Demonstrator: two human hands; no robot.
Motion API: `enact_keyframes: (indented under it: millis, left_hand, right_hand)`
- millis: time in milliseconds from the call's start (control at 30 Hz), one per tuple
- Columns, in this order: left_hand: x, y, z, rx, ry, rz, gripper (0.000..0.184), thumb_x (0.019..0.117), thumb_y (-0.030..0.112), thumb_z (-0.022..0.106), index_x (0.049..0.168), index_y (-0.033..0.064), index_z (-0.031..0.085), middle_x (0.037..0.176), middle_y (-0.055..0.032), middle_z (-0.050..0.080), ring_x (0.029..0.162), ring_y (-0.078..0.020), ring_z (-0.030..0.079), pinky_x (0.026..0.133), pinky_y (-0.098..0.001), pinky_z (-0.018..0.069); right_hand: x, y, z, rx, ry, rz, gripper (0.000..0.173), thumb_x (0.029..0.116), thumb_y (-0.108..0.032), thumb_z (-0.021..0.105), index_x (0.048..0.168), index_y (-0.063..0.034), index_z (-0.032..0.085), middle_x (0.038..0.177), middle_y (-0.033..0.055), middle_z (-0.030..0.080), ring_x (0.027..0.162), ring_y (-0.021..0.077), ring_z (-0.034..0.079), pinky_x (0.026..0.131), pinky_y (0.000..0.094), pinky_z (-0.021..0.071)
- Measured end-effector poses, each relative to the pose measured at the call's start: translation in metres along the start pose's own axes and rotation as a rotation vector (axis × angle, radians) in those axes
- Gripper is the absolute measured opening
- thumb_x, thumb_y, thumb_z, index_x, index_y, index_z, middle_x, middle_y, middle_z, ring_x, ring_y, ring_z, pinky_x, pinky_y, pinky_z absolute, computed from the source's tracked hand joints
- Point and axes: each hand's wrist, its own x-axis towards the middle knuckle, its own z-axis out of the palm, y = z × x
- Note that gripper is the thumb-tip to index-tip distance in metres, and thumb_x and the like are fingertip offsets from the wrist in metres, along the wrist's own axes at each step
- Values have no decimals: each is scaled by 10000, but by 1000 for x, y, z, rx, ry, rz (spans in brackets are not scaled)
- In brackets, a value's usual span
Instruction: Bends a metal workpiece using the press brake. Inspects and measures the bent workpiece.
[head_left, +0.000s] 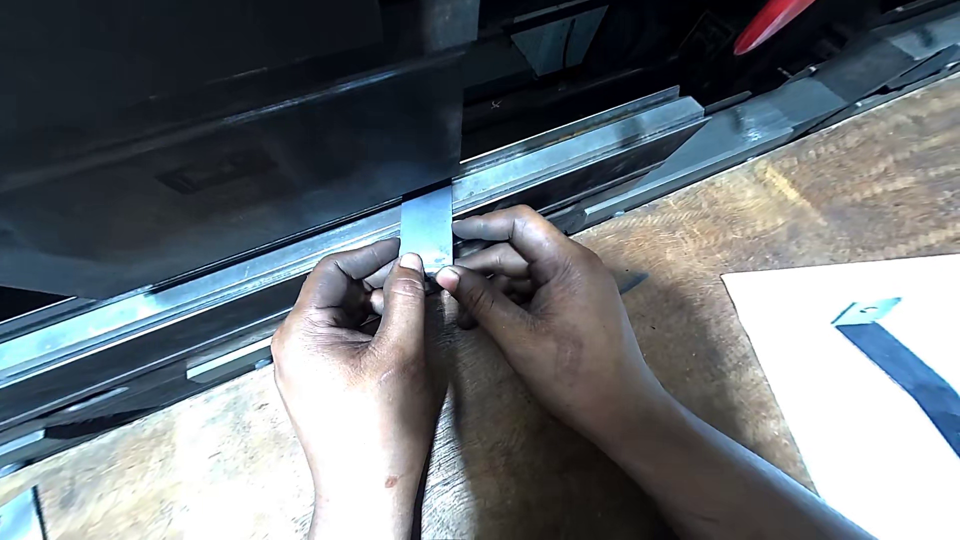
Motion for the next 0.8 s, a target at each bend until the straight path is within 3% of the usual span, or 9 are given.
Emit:
enact_keyframes:
  millis: [133, 300, 700, 800]
  left_hand:
    - [0, -1, 0, -14, 4, 6, 79, 946, 142, 685, 1008, 126, 731, 666, 100, 639, 524, 10, 572, 458, -138, 464]
    - [0, 0, -1, -4, -12, 0, 83, 943, 141, 681, 1010, 131, 730, 668, 98, 645, 521, 1, 585, 459, -147, 481]
    - [1, 0, 0, 2, -9, -3, 83, 948, 130, 694, 1021, 124, 734, 676, 91, 653, 521, 3, 585, 460, -144, 484]
    - [1, 0, -1, 13, -15, -6, 88, 948, 138, 697, 1028, 129, 733, 679, 95, 655, 524, 7, 587, 461, -142, 483]
  right_hand:
    - [0, 1, 0, -5, -2, 5, 297, 971, -257, 718, 1242, -175, 629, 906, -119, 750, 675, 0, 689, 562, 183, 590]
    - [1, 0, 0, -17, 0, 0, 286, 971, -243, 716, 1232, -177, 622, 882, -116, 744, 626, 6, 668, 508, 190, 562]
    - [1, 0, 0, 13, 6, -17, 288, 966, -215, 723, 1232, -154, 630, 862, -98, 742, 633, 21, 680, 524, 203, 586]
    - [1, 2, 0, 13, -1, -20, 283, 969, -223, 721, 1229, -156, 631, 887, -103, 751, 670, 18, 694, 563, 194, 599]
